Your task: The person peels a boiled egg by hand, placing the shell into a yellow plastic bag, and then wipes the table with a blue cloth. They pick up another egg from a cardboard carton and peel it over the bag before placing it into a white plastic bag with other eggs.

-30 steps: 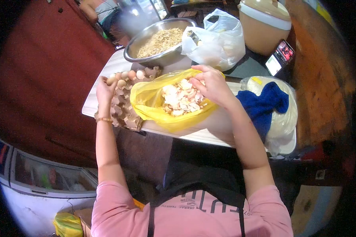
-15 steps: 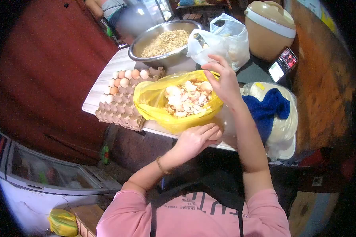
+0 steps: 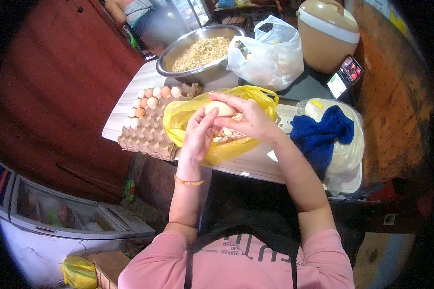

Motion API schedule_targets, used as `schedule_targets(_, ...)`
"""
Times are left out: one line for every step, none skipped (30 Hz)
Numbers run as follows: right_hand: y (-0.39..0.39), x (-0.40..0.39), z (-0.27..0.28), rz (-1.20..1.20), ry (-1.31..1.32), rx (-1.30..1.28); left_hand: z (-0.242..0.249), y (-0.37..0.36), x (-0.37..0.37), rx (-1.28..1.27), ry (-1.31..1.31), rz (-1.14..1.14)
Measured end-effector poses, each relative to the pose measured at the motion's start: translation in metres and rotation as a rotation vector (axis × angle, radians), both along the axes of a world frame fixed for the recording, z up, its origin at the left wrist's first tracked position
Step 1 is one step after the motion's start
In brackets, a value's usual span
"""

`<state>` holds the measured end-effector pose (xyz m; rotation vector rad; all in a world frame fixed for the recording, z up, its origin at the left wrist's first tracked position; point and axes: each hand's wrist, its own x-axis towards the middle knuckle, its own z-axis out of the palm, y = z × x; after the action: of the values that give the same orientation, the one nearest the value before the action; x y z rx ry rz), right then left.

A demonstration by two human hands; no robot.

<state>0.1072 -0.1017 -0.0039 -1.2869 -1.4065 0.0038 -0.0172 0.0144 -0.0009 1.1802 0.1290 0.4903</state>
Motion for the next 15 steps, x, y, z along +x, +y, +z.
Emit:
schedule_targets(0.0003, -0.0005, -0.0010, 0.000, 0.002, -0.001, -0.0004, -0.0010, 0.0000, -0.001, 0.002, 0.000)
schedule_targets(-0.0003, -0.0010, -0.0014, -0.021, 0.031, -0.038, 0.0003, -0.0024, -0.0001, 0.000, 0.001, -0.002)
schedule_targets(-0.0011, -0.0020, -0.0006, -0.042, 0.060, -0.075, 0.0006, -0.0034, -0.0003, -0.001, -0.001, -0.005)
schedule_targets(-0.0011, -0.0025, -0.0003, -0.044, 0.063, -0.077, 0.0004, -0.0036, 0.0000, -0.002, 0.002, -0.008)
schedule_targets(-0.0010, -0.0027, -0.0001, -0.037, 0.067, -0.055, 0.0002, -0.0037, 0.0005, 0.025, 0.011, 0.013)
schedule_targets(-0.0012, -0.0030, 0.0001, -0.030, 0.072, -0.033, -0.0003, -0.0038, 0.0010, 0.052, 0.021, 0.033)
schedule_targets(-0.0018, -0.0034, 0.0011, -0.033, 0.075, -0.036, -0.0019, -0.0025, 0.0014, 0.049, 0.023, 0.030)
schedule_targets(-0.0026, -0.0039, 0.0029, -0.023, 0.098, -0.071, -0.0044, -0.0002, 0.0018, 0.049, 0.023, 0.040)
schedule_targets(-0.0030, -0.0045, 0.0036, -0.013, 0.121, -0.107, -0.0052, 0.0007, 0.0019, 0.049, 0.024, 0.050)
schedule_targets(-0.0029, -0.0052, 0.0032, -0.015, 0.122, -0.108, -0.0053, 0.0007, 0.0016, 0.047, 0.025, 0.048)
schedule_targets(-0.0025, -0.0062, 0.0029, -0.013, 0.122, -0.108, -0.0043, 0.0005, 0.0012, 0.050, 0.043, 0.060)
schedule_targets(-0.0018, -0.0069, 0.0027, -0.010, 0.121, -0.108, -0.0036, 0.0006, 0.0009, 0.053, 0.060, 0.072)
schedule_targets(-0.0005, -0.0072, 0.0015, -0.010, 0.121, -0.108, -0.0037, 0.0011, 0.0007, 0.052, 0.061, 0.072)
schedule_targets(0.0016, -0.0072, -0.0010, -0.008, 0.112, -0.075, -0.0039, 0.0016, 0.0003, 0.056, 0.065, 0.072)
schedule_targets(0.0034, -0.0072, -0.0033, -0.005, 0.103, -0.041, -0.0041, 0.0023, -0.0001, 0.060, 0.069, 0.072)
